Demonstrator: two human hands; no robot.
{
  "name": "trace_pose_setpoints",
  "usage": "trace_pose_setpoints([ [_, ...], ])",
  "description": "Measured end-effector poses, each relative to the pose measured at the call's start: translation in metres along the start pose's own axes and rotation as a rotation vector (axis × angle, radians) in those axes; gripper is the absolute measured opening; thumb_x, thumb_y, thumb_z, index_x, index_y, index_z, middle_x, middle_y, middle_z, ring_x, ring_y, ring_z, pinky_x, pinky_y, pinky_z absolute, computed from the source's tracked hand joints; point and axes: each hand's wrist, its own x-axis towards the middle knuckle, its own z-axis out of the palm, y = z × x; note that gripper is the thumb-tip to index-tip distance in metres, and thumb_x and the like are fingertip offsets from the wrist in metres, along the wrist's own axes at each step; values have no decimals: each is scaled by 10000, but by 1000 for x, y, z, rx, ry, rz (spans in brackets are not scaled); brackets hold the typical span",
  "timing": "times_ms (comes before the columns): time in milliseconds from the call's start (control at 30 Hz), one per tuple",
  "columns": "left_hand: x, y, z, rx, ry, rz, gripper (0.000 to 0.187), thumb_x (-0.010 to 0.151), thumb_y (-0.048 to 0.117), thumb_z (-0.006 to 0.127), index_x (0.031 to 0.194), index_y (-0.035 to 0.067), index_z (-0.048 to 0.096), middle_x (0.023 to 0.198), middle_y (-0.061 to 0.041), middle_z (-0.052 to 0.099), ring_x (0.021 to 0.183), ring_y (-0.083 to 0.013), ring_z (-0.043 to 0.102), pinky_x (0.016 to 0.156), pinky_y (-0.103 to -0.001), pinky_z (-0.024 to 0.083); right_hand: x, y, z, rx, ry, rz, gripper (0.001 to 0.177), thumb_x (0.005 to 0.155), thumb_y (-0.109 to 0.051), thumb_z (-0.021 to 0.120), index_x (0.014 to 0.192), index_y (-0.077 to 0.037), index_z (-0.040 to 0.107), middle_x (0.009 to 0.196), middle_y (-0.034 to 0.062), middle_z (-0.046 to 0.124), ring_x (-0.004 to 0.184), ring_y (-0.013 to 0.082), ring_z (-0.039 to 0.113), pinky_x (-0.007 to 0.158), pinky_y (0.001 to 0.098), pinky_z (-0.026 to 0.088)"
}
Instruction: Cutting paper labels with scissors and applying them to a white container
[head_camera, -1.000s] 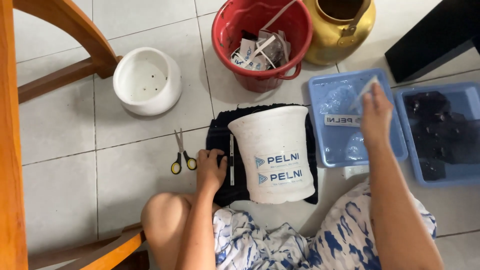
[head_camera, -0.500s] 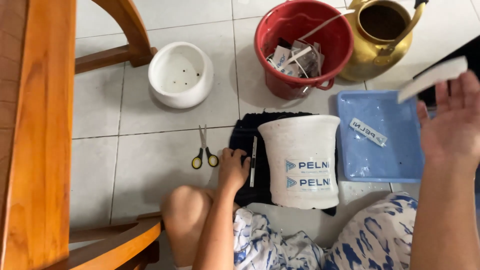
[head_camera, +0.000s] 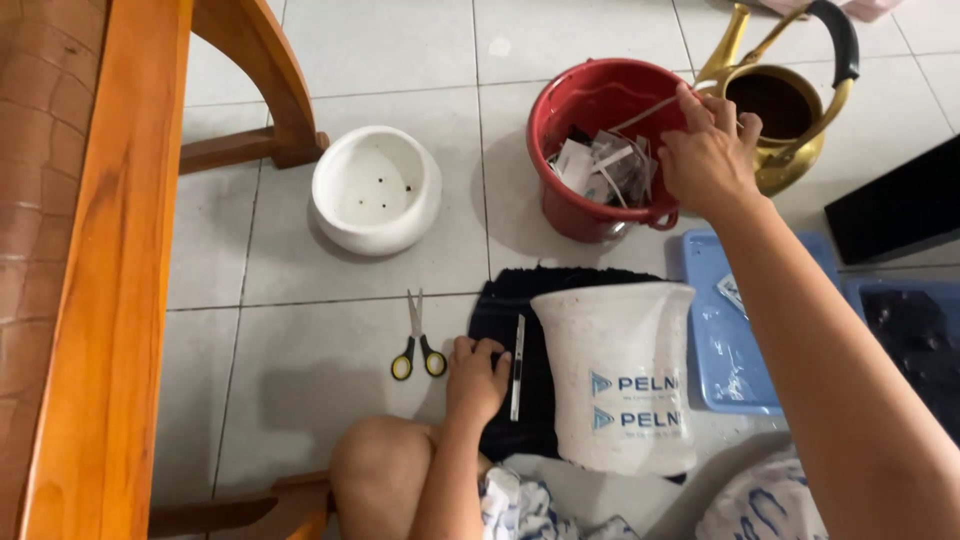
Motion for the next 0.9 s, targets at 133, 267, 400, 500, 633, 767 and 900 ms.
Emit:
trace_pose_setpoints([
  [133,8,-6,6,-21,114,63,184,859,292,537,920,148,634,971,-123,462,894,-344,511,784,-435,459,26,-1,-1,-207,-290,107,374,794,-139,381,957,-170,716,1548,-25,155,1256,295,201,964,490,138],
  [267,11,3,0,-21,79,1,214,874,313,519,940,140,625,958,-116,459,875,-321,512,740,-418,473,36,-4,14,-317,-78,-40,417,802,-84,397,1162,-89,608,1325,58,481,1249,341,366,1042,546,128],
  [400,13,22,-16,-21,-42,-176,234,890,323,515,953,120,613,998,-102,464,970,-311,554,760,-416,528,54,-11,91,39,-213,-107,356,831,-283,534,1069,-58,673,1192,120,548,992,361,599,837,472,501],
  [500,12,24,-22,-65,-50,-156,244,904,301,501,971,92,606,993,-115,462,967,-335,554,746,-437,530,52,-25,83,119,-354,-25,383,851,-338,480,1082,-101,673,1143,141,597,1008,366,602,872,461,477],
  [633,9,20,-22,-42,-75,-153,276,905,330,495,1001,99,612,1014,-114,468,986,-333,556,760,-428,528,43,-50,39,240,-559,69,434,880,-420,399,1101,-165,673,1069,172,671,1033,374,607,923,444,442],
  [767,7,16,-18,-102,-18,-113,258,923,315,469,1007,111,603,968,-100,492,936,-319,580,720,-397,533,2,-50,-25,159,-208,44,360,918,-388,484,1157,-162,631,1044,141,632,896,366,643,773,452,496],
  [900,-4,29,-32,-246,99,29,213,944,206,442,1045,63,562,895,-131,548,872,-307,613,693,-379,528,-65,-33,-52,313,239,-76,380,949,-298,629,1290,-138,577,1060,76,491,842,308,614,690,383,510],
])
